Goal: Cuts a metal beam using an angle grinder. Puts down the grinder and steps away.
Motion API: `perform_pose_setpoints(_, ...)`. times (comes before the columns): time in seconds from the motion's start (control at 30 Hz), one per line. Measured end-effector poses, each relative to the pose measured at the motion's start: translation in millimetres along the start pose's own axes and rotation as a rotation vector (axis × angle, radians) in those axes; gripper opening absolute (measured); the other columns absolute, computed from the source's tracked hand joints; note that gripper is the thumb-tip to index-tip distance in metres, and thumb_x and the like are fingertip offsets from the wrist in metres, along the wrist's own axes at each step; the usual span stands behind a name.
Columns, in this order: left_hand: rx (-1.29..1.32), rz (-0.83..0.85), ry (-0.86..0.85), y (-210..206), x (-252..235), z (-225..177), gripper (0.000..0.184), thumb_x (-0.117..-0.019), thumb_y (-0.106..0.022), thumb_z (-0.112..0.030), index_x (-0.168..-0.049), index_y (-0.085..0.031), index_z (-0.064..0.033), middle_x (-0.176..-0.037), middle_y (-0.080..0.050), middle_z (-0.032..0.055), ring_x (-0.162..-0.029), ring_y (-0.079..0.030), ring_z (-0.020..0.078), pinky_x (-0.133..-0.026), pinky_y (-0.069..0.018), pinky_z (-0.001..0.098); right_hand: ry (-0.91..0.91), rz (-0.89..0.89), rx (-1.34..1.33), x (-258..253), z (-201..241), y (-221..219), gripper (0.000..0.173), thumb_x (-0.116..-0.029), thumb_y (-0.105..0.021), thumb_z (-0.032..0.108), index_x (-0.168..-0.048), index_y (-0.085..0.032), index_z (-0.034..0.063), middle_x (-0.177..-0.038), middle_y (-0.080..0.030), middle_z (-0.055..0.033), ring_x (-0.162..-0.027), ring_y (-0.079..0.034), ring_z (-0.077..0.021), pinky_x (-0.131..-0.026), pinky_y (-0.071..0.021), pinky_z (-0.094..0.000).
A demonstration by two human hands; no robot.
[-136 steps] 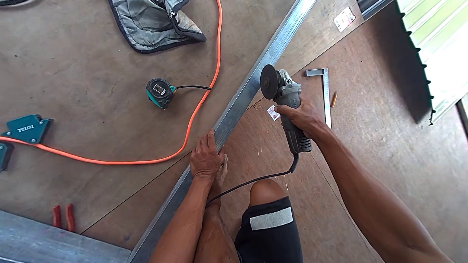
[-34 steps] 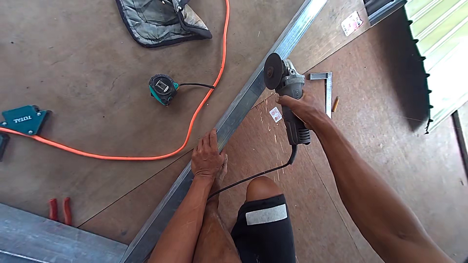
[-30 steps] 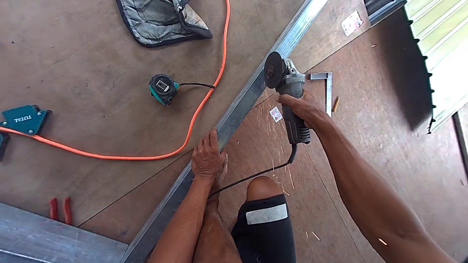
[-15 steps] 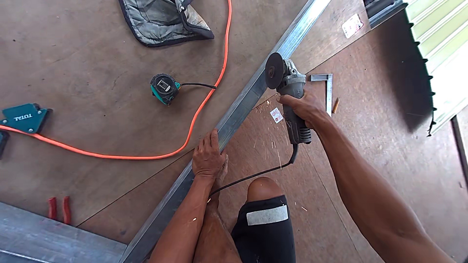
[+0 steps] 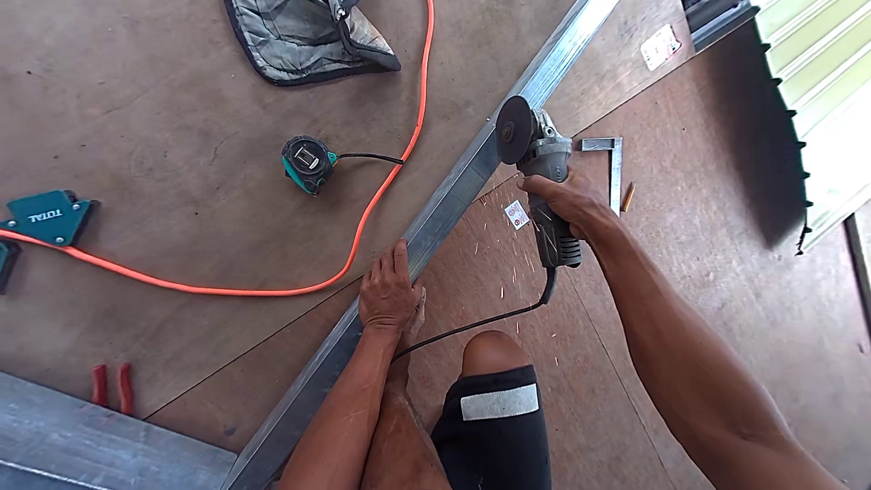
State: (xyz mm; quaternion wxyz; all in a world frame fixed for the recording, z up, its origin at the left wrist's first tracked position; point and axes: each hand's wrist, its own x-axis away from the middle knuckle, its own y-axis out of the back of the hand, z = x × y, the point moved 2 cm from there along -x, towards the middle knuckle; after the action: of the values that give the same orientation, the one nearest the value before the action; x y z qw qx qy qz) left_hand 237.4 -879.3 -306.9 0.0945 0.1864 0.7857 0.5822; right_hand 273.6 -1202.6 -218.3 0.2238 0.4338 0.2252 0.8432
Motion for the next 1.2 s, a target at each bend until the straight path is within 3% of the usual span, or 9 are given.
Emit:
perform_pose_setpoints(0.43,0.003,0.023,-0.001,-0.5,0.8,0.1,0.071,-0.0798,-0.079,-0.037,-0.141,-0.058,-0.0078,-0.129,-0.068,0.0138,-0.108,-0.070,0.0320,-0.079,-0.0581,0.0468,0.024,0.000,-0.059,1.6,-2.7,0.4,0.059,-0.0785,-0.083,0.044,-0.121,-0.062,0.0094,-0.091,-0.070,-0.0127,-0.074,-0.071,-0.0252,-0.069,-0.0616,-0.0463)
perform_pose_setpoints(0.67,0.028,0.025,0.006,-1.1,0.8,0.9,0.067,-0.0841,-0.075,-0.038,-0.141,-0.058,-0.0084,-0.129,-0.068,0.0135,-0.110,-0.070,0.0323,-0.082,-0.0577,0.0478,0.099,0.004,-0.112,16.7,15.0,30.9,0.063,-0.0757,-0.083,0.048,-0.122,-0.060,0.0115,-0.092,-0.071,-0.0112,-0.073,-0.073,-0.0252,-0.067,-0.0632,-0.0453)
perform_pose_setpoints(0.8,0.036,0.024,0.020,-0.1,0.6,0.0,0.066,-0.0845,-0.075,-0.038,-0.141,-0.058,-0.0089,-0.129,-0.068,0.0132,-0.109,-0.070,0.0325,-0.080,-0.0578,0.0481,0.118,0.033,-0.119,23.1,36.0,54.6,0.056,-0.0794,-0.082,0.044,-0.120,-0.060,0.0115,-0.088,-0.071,-0.0102,-0.070,-0.073,-0.0243,-0.064,-0.0639,-0.0420)
perform_pose_setpoints(0.93,0.049,0.024,0.039,1.8,-0.1,-1.5,0.067,-0.0838,-0.076,-0.039,-0.141,-0.058,-0.0091,-0.131,-0.068,0.0133,-0.110,-0.070,0.0331,-0.078,-0.0582,0.0497,0.195,0.075,0.048,26.6,63.3,80.3,0.050,-0.0817,-0.081,0.039,-0.119,-0.060,0.0126,-0.086,-0.069,-0.0076,-0.065,-0.071,-0.0198,-0.061,-0.0629,-0.0381)
perform_pose_setpoints(1.0,0.053,0.032,0.042,1.7,0.6,-0.8,0.068,-0.0830,-0.077,-0.039,-0.141,-0.058,-0.0100,-0.131,-0.067,0.0128,-0.111,-0.069,0.0329,-0.079,-0.0581,0.0495,0.219,0.095,0.180,25.5,71.6,89.8,0.055,-0.0786,-0.082,0.039,-0.121,-0.059,0.0119,-0.092,-0.069,-0.0105,-0.070,-0.071,-0.0228,-0.065,-0.0629,-0.0437)
perform_pose_setpoints(1.07,0.053,0.022,0.049,0.4,-0.3,-1.2,0.067,-0.0824,-0.077,-0.039,-0.140,-0.059,-0.0109,-0.130,-0.068,0.0124,-0.113,-0.069,0.0319,-0.081,-0.0580,0.0482,0.247,0.101,0.332,22.9,79.3,95.0,0.059,-0.0752,-0.083,0.041,-0.120,-0.060,0.0102,-0.091,-0.070,-0.0137,-0.068,-0.072,-0.0261,-0.062,-0.0629,-0.0486)
perform_pose_setpoints(1.2,0.078,0.043,0.063,4.2,-0.6,-1.7,0.070,-0.0798,-0.079,-0.040,-0.141,-0.059,-0.0124,-0.129,-0.069,0.0127,-0.114,-0.069,0.0330,-0.082,-0.0570,0.0489,0.255,0.155,0.646,17.8,83.2,95.6,0.063,-0.0735,-0.082,0.051,-0.118,-0.062,0.0106,-0.087,-0.069,-0.0110,-0.072,-0.069,-0.0251,-0.067,-0.0576,-0.0528)
